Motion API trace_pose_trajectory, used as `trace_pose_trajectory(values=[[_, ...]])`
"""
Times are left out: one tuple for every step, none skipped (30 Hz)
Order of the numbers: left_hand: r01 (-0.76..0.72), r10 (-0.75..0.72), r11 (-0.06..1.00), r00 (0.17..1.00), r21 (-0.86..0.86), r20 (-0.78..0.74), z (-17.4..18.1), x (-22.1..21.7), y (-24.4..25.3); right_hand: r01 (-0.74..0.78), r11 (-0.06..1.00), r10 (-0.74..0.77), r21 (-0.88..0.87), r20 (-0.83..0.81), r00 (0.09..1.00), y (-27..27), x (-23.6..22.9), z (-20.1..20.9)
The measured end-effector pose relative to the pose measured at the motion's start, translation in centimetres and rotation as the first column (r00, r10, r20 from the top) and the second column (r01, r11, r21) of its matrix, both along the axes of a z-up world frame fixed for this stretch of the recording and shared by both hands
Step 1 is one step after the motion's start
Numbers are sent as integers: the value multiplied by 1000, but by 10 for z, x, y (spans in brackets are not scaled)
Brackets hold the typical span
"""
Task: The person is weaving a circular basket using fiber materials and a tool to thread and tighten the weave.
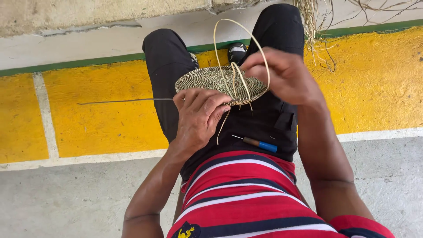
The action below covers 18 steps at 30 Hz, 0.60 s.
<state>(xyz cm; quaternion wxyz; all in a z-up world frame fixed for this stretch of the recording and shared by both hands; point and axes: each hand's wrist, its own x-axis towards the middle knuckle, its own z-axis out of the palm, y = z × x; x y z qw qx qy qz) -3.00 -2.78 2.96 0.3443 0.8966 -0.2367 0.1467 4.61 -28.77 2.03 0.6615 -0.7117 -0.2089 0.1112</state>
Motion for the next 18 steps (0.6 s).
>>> trace_pose_trajectory(values=[[-2, 3, 1000, 1000, 18, -13, 2, 0, 1, -54, 983, 81, -175, 148, 986, 9, -1, 15], [-7, 8, 999, 1000, 32, -27, 4, 0, 1, -82, 932, 187, -354, 272, 944, 17, -1, 31], [-5, 5, 1000, 1000, 28, -28, 4, 2, 2, -80, 930, 186, -358, 271, 945, 15, -1, 31], [-14, 15, 1000, 999, 22, -41, 3, 0, 3, -118, 945, 214, -305, 306, 928, 13, -2, 30], [-23, 24, 1000, 998, 17, -54, 3, -1, 4, -158, 955, 241, -253, 341, 909, 11, -3, 30], [-28, 29, 1000, 998, 14, -53, 3, 0, 4, -162, 953, 246, -256, 342, 907, 13, -8, 22], [-23, 23, 1000, 999, 0, -48, 3, 1, 4, -165, 951, 250, -263, 330, 910, 15, -13, 15], [-13, 12, 1000, 999, -15, -38, 3, 4, 4, -162, 949, 248, -272, 322, 914, 17, -18, 7], [-11, 11, 1000, 999, -19, -34, 7, 7, 5, -160, 948, 248, -276, 325, 912, 16, -22, 1], [1, -2, 1000, 1000, -22, -31, 11, 8, 6, -117, 971, 180, -206, 317, 931, 16, -26, -6], [13, -14, 1000, 1000, -24, -28, 15, 10, 7, -72, 988, 111, -136, 304, 946, 15, -29, -13], [8, -9, 1000, 1000, -22, -30, 17, 12, 11, -78, 988, 115, -134, 303, 946, 15, -29, -14], [54, -57, 998, 996, -45, -70, 18, 15, 15, -72, 987, 112, -146, 288, 951, 16, -29, -15], [103, -111, 992, 988, -72, -111, 20, 17, 17, -62, 985, 104, -160, 270, 957, 15, -29, -16], [103, -111, 992, 987, -71, -116, 20, 21, 19, -62, 985, 103, -158, 266, 958, 16, -30, -15], [133, -138, 990, 983, -47, -118, 19, 26, 20, -60, 983, 104, -171, 259, 960, 16, -29, -14], [164, -165, 986, 979, -22, -122, 19, 31, 22, -59, 981, 105, -185, 252, 962, 17, -28, -13], [163, -164, 986, 979, -22, -119, 19, 35, 22, -59, 981, 106, -186, 254, 961, 17, -27, -13]])
